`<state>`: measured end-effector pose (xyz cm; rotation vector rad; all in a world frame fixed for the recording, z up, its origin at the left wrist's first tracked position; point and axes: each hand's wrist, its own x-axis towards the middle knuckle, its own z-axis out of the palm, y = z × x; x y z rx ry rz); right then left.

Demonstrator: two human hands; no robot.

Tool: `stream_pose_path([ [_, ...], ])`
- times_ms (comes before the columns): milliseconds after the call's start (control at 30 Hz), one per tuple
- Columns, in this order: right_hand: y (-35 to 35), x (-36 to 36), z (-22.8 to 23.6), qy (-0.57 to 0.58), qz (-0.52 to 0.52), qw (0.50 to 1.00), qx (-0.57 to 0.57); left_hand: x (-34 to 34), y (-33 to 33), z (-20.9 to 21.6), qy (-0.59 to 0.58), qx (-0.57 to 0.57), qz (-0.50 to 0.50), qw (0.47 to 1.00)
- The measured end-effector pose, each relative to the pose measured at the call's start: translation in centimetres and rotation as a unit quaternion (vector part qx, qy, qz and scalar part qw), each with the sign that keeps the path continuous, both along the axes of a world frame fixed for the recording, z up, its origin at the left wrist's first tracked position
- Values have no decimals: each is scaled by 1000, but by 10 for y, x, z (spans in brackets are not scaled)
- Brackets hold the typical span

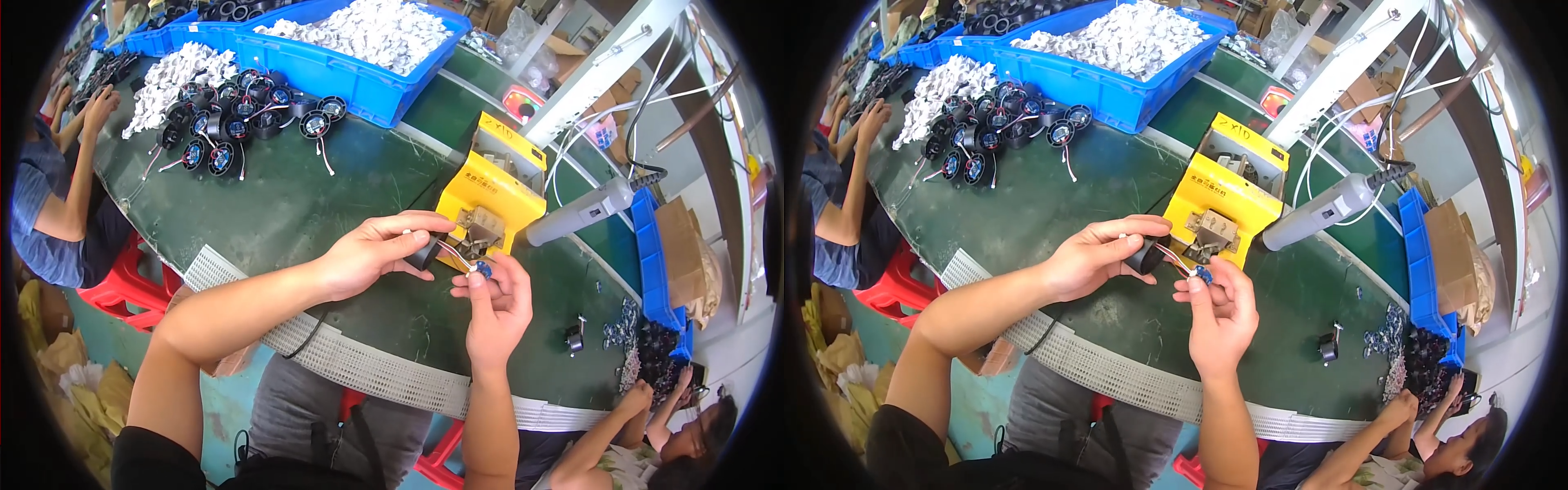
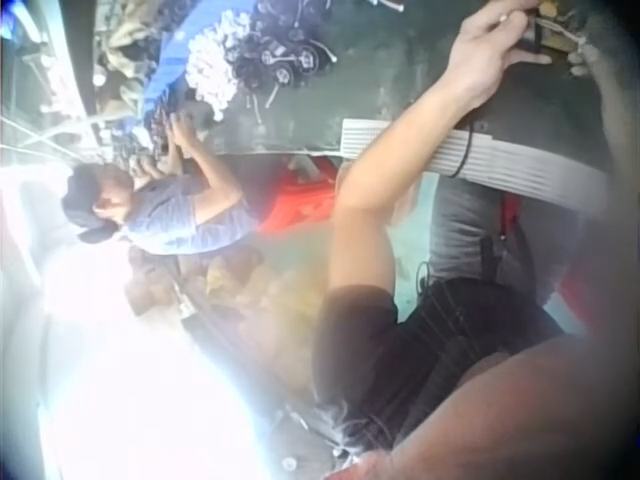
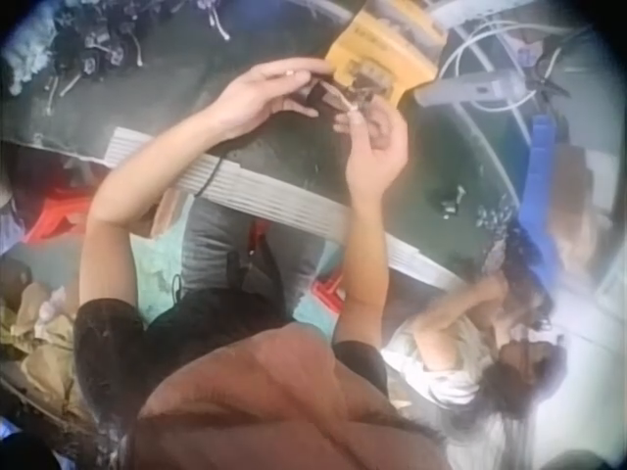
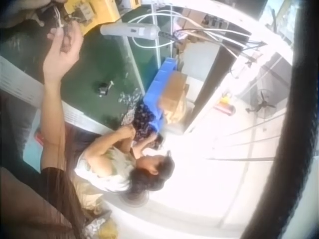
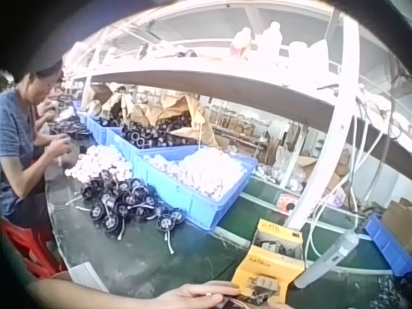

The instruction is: The person assembles small electronic cooling fans by securing their plastic casings with screws using an electric screwdriver.

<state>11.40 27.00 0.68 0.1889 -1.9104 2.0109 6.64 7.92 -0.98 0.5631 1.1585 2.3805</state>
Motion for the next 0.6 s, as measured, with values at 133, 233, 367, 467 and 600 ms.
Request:
stream_pose_path([
  [133,8,-2,-7,-12,2,1000,-16,0,2,2,15,-21,0,1000],
  [233,9,-1,-10,-23,11,1000,16,0,2,4,7,-13,3,1000],
  [367,11,-9,-10,84,-28,985,147,0,2,1,3,2,12,1000],
  [467,19,-11,-16,134,-15,971,199,0,2,-2,16,40,-10,999],
  [600,12,1,-6,-49,83,995,-27,5,5,-1,15,90,-50,995],
])
